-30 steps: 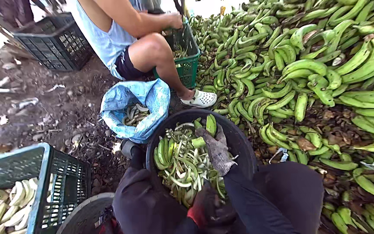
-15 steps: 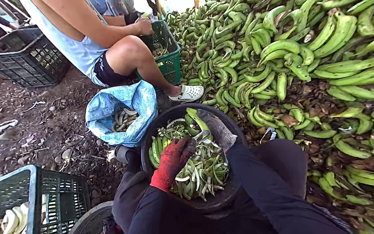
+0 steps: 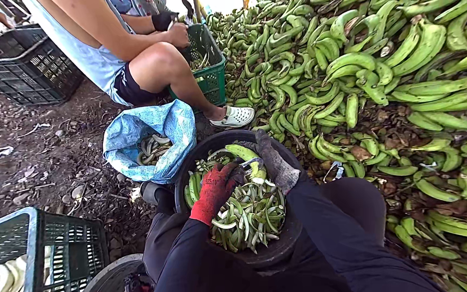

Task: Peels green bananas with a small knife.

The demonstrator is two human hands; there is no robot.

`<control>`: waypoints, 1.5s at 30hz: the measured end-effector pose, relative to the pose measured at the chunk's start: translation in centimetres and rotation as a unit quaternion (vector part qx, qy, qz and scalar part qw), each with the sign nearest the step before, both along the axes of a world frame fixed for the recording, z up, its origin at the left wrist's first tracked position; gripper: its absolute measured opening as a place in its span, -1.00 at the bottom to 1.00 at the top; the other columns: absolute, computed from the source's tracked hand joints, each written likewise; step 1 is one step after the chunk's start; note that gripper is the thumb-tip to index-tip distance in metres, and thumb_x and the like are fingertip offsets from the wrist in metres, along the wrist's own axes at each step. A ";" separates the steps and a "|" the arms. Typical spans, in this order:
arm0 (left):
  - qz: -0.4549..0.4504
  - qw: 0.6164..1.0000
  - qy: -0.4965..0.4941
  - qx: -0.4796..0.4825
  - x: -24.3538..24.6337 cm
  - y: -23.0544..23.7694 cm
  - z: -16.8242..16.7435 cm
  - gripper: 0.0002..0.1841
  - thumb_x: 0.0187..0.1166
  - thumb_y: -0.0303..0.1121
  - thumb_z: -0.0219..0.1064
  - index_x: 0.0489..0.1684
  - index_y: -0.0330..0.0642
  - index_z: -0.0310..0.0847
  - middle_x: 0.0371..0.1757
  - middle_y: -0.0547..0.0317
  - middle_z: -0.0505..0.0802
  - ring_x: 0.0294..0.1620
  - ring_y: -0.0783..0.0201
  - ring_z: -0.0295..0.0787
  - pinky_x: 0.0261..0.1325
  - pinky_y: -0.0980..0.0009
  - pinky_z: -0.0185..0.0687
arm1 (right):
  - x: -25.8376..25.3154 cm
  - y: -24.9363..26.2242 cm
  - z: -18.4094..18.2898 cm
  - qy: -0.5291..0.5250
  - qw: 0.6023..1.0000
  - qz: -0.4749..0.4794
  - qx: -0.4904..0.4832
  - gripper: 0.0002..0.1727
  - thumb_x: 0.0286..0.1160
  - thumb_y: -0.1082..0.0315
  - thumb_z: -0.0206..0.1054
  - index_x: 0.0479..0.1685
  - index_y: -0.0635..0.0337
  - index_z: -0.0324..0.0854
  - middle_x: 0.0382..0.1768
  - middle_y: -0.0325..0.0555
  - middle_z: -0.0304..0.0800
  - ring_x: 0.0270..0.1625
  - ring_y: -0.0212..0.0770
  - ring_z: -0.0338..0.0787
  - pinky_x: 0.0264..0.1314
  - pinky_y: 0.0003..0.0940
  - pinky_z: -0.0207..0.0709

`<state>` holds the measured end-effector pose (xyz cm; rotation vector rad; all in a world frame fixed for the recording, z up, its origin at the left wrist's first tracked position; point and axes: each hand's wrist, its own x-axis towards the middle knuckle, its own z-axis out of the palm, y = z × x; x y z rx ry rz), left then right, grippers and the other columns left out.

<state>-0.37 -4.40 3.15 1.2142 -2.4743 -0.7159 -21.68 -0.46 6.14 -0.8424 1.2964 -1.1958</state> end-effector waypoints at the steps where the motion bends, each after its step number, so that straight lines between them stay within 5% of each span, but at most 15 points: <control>1: 0.025 1.000 0.002 -0.004 -0.1 -0.3 -0.4 -0.43 0.65 0.28 0.09 0.48 0.28 0.65 0.19 -0.07 0.80 0.18 -0.08 0.77 0.25 -0.18 0.65 | 0.7 0.2 -0.8 0.037 0.999 -0.018 -0.008 -0.11 0.65 -0.51 -0.40 0.53 -0.18 0.56 0.32 -0.20 0.77 0.32 -0.24 0.74 0.37 -0.07 0.63; 5: 0.180 0.983 0.027 -0.014 -0.7 -1.3 -2.1 -0.48 0.61 0.11 0.25 0.48 0.16 0.67 0.27 -0.24 0.77 0.20 -0.23 0.77 0.23 -0.26 0.64 | 4.2 0.1 -3.2 0.220 0.971 -0.095 -0.006 -0.21 0.81 -0.30 -0.35 0.60 0.05 0.49 0.40 0.09 0.68 0.45 -0.05 0.66 0.52 0.11 0.50; 8: 0.255 0.964 0.075 0.022 0.4 -3.1 -3.0 -0.49 0.73 0.05 0.14 0.55 0.04 0.59 0.31 -0.24 0.76 0.28 -0.18 0.73 0.35 -0.21 0.62 | 5.4 1.3 -4.1 0.168 0.984 -0.065 0.002 -0.38 0.80 -0.19 -0.04 0.62 -0.05 0.51 0.49 -0.14 0.66 0.49 -0.25 0.65 0.55 -0.11 0.56; 11: 0.175 0.968 0.159 0.086 0.6 -2.1 -2.0 -0.49 0.77 0.07 0.10 0.51 0.00 0.61 0.24 0.01 0.83 0.26 0.13 0.77 0.39 0.01 0.67 | 3.7 0.9 -4.5 0.028 0.994 -0.107 0.027 -0.45 0.75 -0.05 0.15 0.52 0.11 0.54 0.20 -0.03 0.80 0.12 -0.12 0.85 0.13 -0.06 0.81; 14: 0.040 0.955 0.215 0.198 0.1 0.6 -1.5 -0.50 0.77 0.09 0.12 0.45 -0.02 0.61 0.02 0.19 0.88 -0.08 0.32 0.82 0.03 0.19 0.79 | 0.9 -0.7 -5.3 0.030 0.988 -0.148 0.029 -0.44 0.77 -0.10 0.08 0.48 0.09 0.55 0.06 0.00 0.83 -0.01 -0.11 0.85 0.03 -0.08 0.79; 18: -0.038 0.958 0.190 0.213 0.0 2.3 -1.8 -0.48 0.76 0.16 0.09 0.38 0.04 0.71 0.22 0.28 0.86 0.22 0.40 0.77 0.36 0.23 0.70 | -0.7 -2.0 -5.1 -0.014 0.988 -0.154 0.003 -0.40 0.76 -0.22 0.03 0.48 0.01 0.52 0.01 -0.02 0.84 -0.11 -0.11 0.85 -0.11 -0.14 0.77; 21: 0.014 0.981 0.140 0.136 -0.3 1.5 -2.7 -0.46 0.72 0.21 0.10 0.42 0.13 0.68 0.23 0.20 0.83 0.24 0.26 0.76 0.36 0.08 0.70 | 0.5 -1.5 -4.5 -0.096 0.989 -0.111 0.013 -0.42 0.81 -0.18 -0.05 0.40 0.04 0.56 -0.03 -0.03 0.84 -0.10 -0.16 0.82 -0.09 -0.21 0.75; 25: 0.194 0.978 0.026 -0.071 -0.4 -1.2 -3.0 -0.51 0.57 0.07 0.31 0.41 0.14 0.72 0.25 -0.19 0.82 0.20 -0.27 0.77 0.20 -0.33 0.61 | 2.5 0.4 -5.8 -0.144 0.984 -0.011 0.106 -0.48 0.86 -0.06 -0.08 0.30 0.17 0.54 -0.19 -0.02 0.79 -0.31 -0.18 0.79 -0.35 -0.27 0.71; 28: 0.241 0.968 0.058 -0.040 0.3 -2.6 -2.8 -0.48 0.68 0.11 0.17 0.53 0.14 0.60 0.27 -0.17 0.78 0.23 -0.19 0.74 0.26 -0.25 0.61 | 2.7 2.2 -6.4 -0.114 0.983 0.018 0.143 -0.45 0.83 -0.08 -0.02 0.46 0.13 0.52 0.06 0.01 0.86 -0.07 -0.09 0.88 -0.11 -0.16 0.79; 32: 0.118 0.978 0.156 0.077 -0.4 0.1 -2.5 -0.50 0.73 0.11 0.13 0.47 0.08 0.64 0.22 0.09 0.83 0.21 0.19 0.79 0.30 0.03 0.73 | 1.3 0.6 -6.0 -0.215 0.965 -0.119 0.089 -0.39 0.83 -0.15 -0.09 0.39 0.19 0.54 0.00 0.08 0.83 -0.05 -0.06 0.84 -0.01 -0.09 0.78; 34: 0.079 0.978 0.160 0.109 -0.9 1.9 -2.6 -0.44 0.71 0.20 0.10 0.44 0.07 0.66 0.20 0.14 0.83 0.19 0.25 0.78 0.30 0.09 0.74 | 0.9 -0.7 -5.8 -0.186 0.969 -0.160 0.015 -0.31 0.77 -0.28 -0.09 0.55 0.03 0.47 0.13 0.03 0.83 0.09 -0.05 0.84 0.13 -0.03 0.77; 38: 0.080 0.986 0.127 0.070 -1.5 3.6 -2.4 -0.35 0.66 0.32 0.04 0.46 0.09 0.66 0.15 0.07 0.83 0.17 0.15 0.78 0.24 0.04 0.73 | 1.2 -2.4 -4.7 -0.156 0.955 -0.233 -0.099 -0.33 0.73 -0.30 0.01 0.69 -0.16 0.34 0.35 -0.09 0.73 0.30 -0.03 0.79 0.29 0.06 0.73; 45: 0.120 0.987 0.074 0.073 -1.8 3.0 -2.1 -0.34 0.65 0.33 0.01 0.49 0.12 0.64 0.18 0.02 0.82 0.14 0.08 0.80 0.20 -0.02 0.74 | 2.4 -4.1 -4.0 -0.064 0.922 -0.370 -0.090 -0.37 0.73 -0.27 0.05 0.65 -0.19 0.32 0.31 -0.09 0.69 0.22 -0.08 0.78 0.19 0.03 0.73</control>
